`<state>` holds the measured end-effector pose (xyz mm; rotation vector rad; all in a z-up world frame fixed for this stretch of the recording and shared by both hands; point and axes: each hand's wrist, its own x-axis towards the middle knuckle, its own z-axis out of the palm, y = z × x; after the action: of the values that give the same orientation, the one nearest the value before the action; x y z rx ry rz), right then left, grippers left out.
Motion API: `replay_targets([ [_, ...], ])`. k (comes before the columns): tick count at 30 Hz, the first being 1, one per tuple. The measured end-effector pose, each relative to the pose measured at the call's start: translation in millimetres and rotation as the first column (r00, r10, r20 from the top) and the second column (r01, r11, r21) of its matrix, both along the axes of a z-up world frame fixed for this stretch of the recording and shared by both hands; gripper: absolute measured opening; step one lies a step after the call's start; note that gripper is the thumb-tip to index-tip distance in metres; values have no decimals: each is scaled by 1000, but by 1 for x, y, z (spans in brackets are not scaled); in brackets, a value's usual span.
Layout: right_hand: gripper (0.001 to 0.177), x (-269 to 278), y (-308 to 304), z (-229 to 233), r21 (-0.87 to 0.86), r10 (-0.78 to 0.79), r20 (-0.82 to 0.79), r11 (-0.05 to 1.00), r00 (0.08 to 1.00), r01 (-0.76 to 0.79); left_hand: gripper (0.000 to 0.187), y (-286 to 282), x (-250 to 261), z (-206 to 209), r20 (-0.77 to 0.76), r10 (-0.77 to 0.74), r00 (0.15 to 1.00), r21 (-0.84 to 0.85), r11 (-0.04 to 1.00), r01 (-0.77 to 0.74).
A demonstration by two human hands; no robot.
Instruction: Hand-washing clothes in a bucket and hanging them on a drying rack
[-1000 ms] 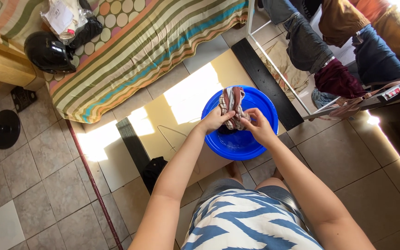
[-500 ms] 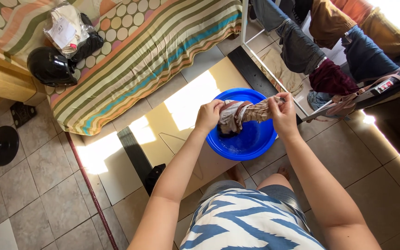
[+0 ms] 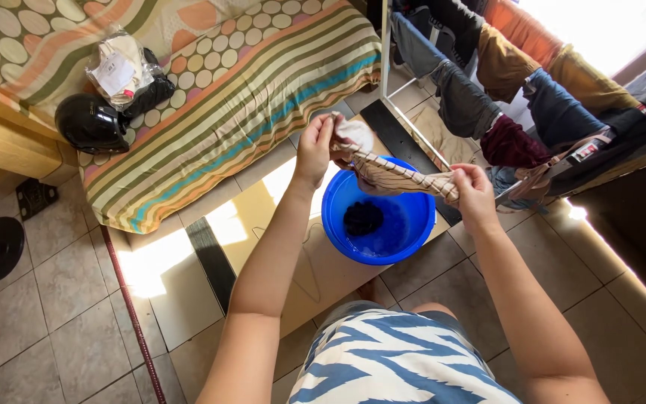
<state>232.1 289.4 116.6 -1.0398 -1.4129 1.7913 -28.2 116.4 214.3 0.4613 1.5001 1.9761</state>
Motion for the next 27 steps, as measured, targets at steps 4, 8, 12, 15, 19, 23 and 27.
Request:
replay_targets([
  [4,30,20,-18,31,-14,173,114,985,978,-173,28,20,10,29,-55,-118,991,73,990,122],
  [8,44,42,-40,86,-76,567,360,809,741,-582,43,28,49,84,-371,-291,882,41,944,328],
  [12,75,60,-46,81,-119,579,421,798,698,-590,22,30,104,139,-427,-443,788,56,857,512],
  [15,101,78,-41,41,-254,451,144,877,881,-407,25,29,146,169,-292,-537,791,113,802,586],
  [19,106,118,-45,54,-382,678,282,728,679,-569,30,28,192,210,-225,-710,667,104,663,741],
  [23,79,185,-32,69,-312,306,26,907,952,-283,45,35,231,214,-147,-616,774,-36,785,618],
  [27,47,255,-11,86,-330,-258,-326,932,909,147,36,31,260,217,-274,-709,649,46,665,746],
])
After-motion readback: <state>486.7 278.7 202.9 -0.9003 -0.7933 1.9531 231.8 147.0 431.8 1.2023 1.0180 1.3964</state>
